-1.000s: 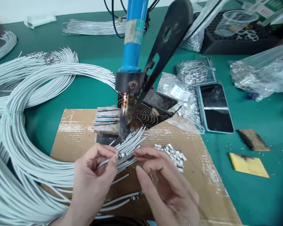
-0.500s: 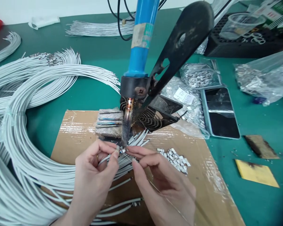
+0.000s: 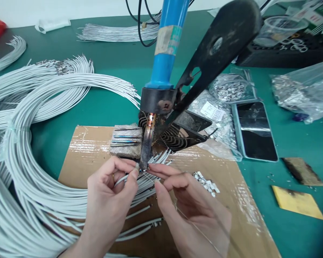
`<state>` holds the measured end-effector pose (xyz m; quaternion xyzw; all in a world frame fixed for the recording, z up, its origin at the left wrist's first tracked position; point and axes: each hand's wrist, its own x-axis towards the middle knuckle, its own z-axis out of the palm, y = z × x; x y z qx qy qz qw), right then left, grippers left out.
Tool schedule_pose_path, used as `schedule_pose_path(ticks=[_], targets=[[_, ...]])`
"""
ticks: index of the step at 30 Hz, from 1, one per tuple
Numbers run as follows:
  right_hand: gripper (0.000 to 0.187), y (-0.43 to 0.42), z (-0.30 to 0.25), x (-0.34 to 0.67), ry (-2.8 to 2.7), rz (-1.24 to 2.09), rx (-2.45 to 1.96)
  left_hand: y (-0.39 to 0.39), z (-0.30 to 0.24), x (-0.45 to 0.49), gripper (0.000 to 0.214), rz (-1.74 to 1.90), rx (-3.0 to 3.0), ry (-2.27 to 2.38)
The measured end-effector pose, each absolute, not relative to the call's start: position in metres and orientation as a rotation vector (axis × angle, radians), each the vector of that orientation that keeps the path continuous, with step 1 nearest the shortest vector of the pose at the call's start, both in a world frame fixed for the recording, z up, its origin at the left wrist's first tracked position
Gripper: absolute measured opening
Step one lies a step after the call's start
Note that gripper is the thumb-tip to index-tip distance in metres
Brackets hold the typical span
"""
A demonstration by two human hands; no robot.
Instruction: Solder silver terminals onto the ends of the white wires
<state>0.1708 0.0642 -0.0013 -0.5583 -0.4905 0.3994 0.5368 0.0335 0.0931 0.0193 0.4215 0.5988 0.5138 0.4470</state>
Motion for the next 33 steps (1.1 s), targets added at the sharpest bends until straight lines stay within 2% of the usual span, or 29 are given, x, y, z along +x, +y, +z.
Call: schedule_pose_path(ticks=[33], targets=[[0.020,0.063,0.008,0.162,-1.058,0.926,-1.315,0.087,0.019,0.032,0.020,1.271,1.027,1.467]])
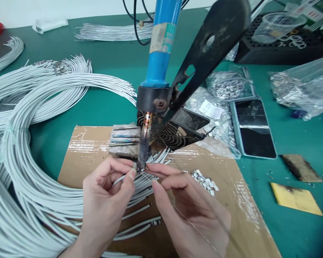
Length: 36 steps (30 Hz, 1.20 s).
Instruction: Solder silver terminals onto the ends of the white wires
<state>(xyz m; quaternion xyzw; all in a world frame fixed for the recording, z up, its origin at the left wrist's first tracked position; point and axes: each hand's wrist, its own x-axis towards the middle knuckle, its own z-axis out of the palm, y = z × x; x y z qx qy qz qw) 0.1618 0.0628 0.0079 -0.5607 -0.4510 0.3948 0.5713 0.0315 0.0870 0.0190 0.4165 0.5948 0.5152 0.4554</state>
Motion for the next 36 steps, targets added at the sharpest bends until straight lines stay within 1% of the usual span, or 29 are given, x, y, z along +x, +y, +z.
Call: schedule_pose_path(ticks=[7,24,36], targets=[[0.020,0.0637,0.0077,0.1622,-1.070,0.915,-1.318,0.0826,0.0174,0.0362,0.019,1.321,0.978,1.485],[0.020,0.0640,0.0053,0.1624,-1.069,0.902,-1.290,0.0863,0.0226,0.0370,0.015,1.311,1.011,1.525],[0.018,0.0636,0.0030,0.1628,-1.107,0.870,-1.301,0.0867,0.0233,0.0360,0.018,1.330,1.027,1.521]])
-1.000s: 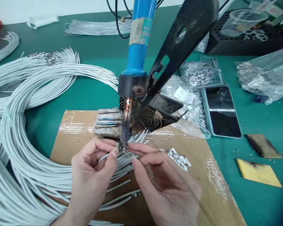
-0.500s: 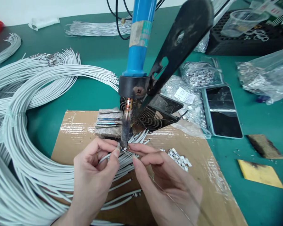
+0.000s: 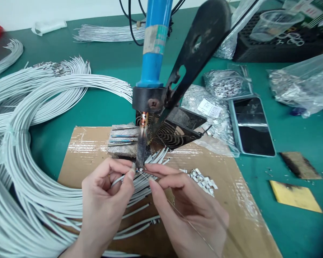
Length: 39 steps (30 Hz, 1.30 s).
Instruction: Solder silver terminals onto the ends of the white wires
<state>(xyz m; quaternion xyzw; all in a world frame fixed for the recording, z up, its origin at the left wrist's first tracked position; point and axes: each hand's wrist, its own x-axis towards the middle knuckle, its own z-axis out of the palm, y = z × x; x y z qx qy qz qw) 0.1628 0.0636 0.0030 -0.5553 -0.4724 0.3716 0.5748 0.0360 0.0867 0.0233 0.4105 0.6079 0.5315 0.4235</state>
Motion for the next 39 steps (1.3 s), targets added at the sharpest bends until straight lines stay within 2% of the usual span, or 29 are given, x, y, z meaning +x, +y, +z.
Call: schedule_pose_path(ticks=[39], targets=[[0.019,0.0646,0.0016,0.1620,-1.095,0.855,-1.341,0.0887,0.0226,0.0341,0.019,1.271,1.069,1.474]])
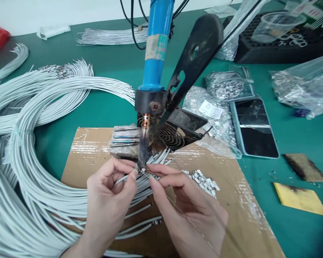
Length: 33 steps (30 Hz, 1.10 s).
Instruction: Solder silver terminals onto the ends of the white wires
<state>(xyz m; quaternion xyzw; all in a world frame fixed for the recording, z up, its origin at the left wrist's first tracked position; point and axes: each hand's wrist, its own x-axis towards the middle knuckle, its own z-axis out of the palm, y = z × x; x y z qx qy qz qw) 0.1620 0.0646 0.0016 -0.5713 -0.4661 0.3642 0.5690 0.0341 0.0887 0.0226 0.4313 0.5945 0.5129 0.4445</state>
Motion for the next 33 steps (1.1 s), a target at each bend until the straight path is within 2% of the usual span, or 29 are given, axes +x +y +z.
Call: schedule_pose_path(ticks=[6,33], targets=[[0.017,0.065,0.002,0.162,-1.102,0.831,-1.313,0.085,0.025,0.041,0.016,1.353,0.905,1.524],[0.018,0.066,0.001,0.161,-1.135,0.804,-1.335,0.087,0.019,0.033,0.016,1.274,1.029,1.514]])
